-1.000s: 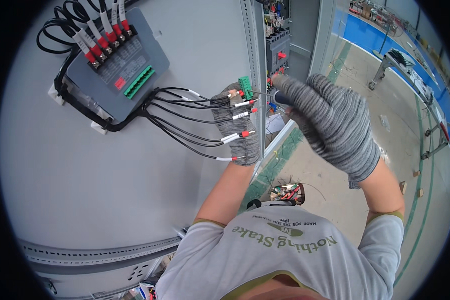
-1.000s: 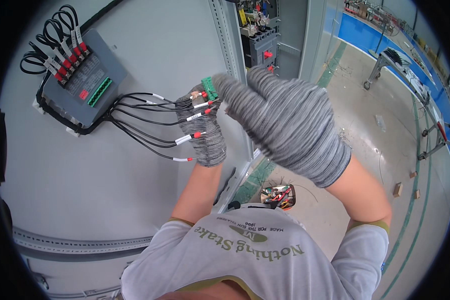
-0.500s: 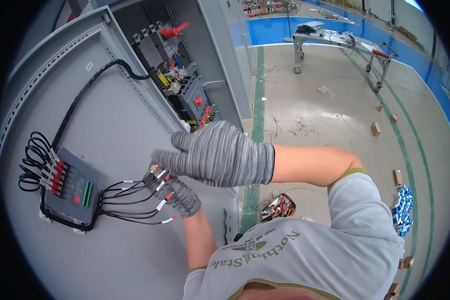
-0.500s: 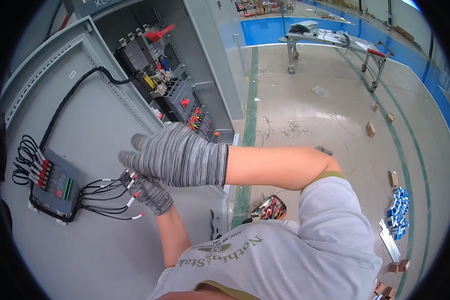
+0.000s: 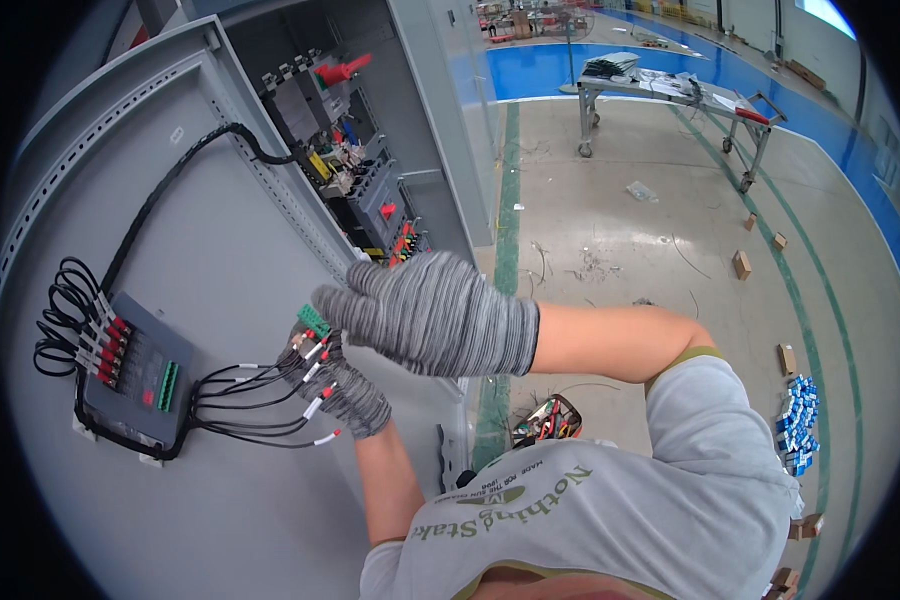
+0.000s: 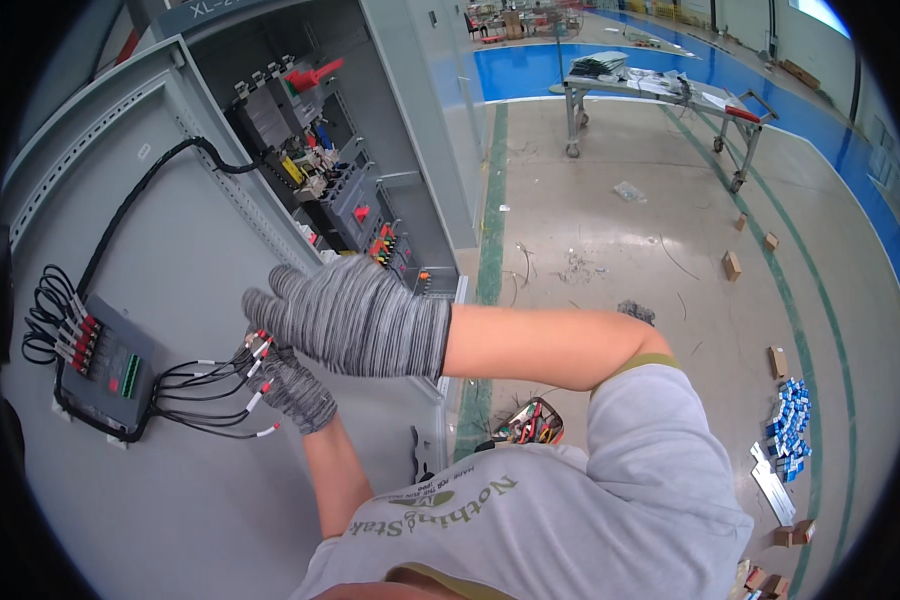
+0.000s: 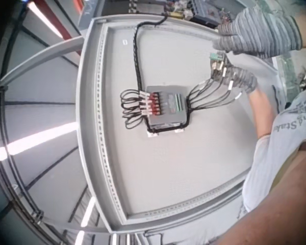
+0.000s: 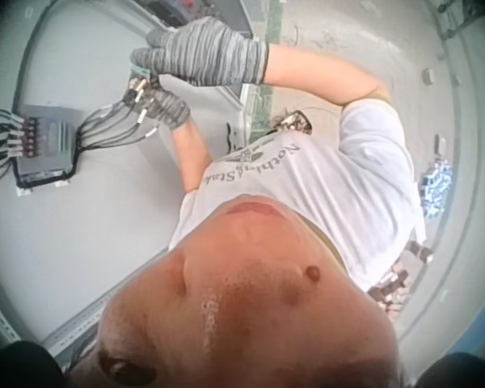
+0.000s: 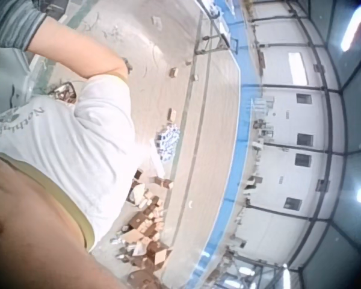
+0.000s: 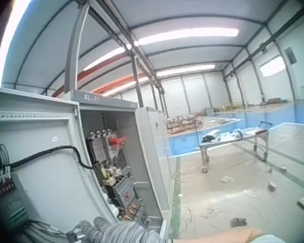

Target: The person connects multiple black wires with red and white connectors to a green terminal block mounted on a gray electrical panel. They use a screwdriver to tighten each terminal, working wire by wire.

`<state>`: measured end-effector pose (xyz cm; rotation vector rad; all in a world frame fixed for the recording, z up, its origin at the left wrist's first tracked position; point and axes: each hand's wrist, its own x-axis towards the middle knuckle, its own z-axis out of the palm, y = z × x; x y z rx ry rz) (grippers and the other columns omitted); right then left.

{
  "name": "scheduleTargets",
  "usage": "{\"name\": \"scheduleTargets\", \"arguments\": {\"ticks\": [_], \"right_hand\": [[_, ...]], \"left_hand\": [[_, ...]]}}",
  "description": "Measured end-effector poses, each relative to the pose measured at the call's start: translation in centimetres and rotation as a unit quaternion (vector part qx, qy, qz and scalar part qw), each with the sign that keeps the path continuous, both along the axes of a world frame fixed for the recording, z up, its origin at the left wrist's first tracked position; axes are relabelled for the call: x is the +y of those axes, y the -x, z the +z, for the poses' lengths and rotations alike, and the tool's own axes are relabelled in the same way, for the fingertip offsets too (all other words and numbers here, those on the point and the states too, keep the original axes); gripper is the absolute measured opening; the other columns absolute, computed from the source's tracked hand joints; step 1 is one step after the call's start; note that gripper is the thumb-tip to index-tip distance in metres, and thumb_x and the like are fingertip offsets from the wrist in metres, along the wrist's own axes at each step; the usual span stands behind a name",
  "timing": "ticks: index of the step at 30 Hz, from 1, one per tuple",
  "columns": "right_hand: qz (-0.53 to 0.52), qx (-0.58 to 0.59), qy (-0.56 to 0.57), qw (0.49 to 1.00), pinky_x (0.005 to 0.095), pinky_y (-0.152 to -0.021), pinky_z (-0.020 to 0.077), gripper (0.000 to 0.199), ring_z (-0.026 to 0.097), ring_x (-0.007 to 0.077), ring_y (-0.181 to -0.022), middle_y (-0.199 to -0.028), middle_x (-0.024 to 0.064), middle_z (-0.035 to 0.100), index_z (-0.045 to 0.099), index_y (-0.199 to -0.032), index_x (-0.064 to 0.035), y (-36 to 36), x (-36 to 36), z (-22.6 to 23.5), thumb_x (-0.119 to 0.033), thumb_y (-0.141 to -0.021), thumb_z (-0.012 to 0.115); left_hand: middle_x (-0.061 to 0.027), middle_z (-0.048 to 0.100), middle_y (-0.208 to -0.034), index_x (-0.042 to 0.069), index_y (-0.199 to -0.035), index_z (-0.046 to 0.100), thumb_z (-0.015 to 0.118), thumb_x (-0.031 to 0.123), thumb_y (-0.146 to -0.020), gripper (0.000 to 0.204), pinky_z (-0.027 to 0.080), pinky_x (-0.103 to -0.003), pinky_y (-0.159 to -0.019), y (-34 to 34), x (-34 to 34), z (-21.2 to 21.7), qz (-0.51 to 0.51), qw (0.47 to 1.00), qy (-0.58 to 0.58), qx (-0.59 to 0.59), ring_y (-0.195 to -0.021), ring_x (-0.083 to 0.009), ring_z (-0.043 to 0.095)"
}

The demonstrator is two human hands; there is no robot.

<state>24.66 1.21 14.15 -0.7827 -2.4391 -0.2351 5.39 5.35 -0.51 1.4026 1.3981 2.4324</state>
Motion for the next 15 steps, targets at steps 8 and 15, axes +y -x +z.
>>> {"name": "scheduleTargets", "arguments": {"ticks": [8, 15], "right_hand": [[0.007, 0.093, -0.049, 0.994, 0.0394, -0.068, 0.0486, 0.017, 0.06, 0.0317, -0.086, -0.093, 0.0141, 0.06, 0.063, -0.093, -0.0057, -0.4, -0.1, -1.1, -0.015, -0.079, 0.065], [0.098, 0.046, -0.159, 0.981, 0.0402, -0.069, 0.0511, 0.039, 0.061, 0.0317, -0.086, -0.101, 0.0142, 0.059, 0.06, -0.11, -0.0051, -0.9, 0.7, -0.9, -0.013, -0.073, 0.066]], "left_hand": [[-0.0086, 0.059, -0.099, 0.0, -0.1, 0.052, 0.062, 0.008, -0.088, 0.018, 0.053, -0.03, -0.077, -2.6, -1.3, 2.7, -0.045, 0.999, -0.014, 0.013, -0.091, -0.0174, 0.057], [-0.0102, 0.057, -0.099, 0.003, -0.102, 0.05, 0.053, 0.009, -0.093, 0.011, 0.054, -0.03, -0.071, -0.7, 0.9, 0.3, -0.167, 0.978, -0.031, -0.125, -0.084, -0.0155, 0.058]]}}
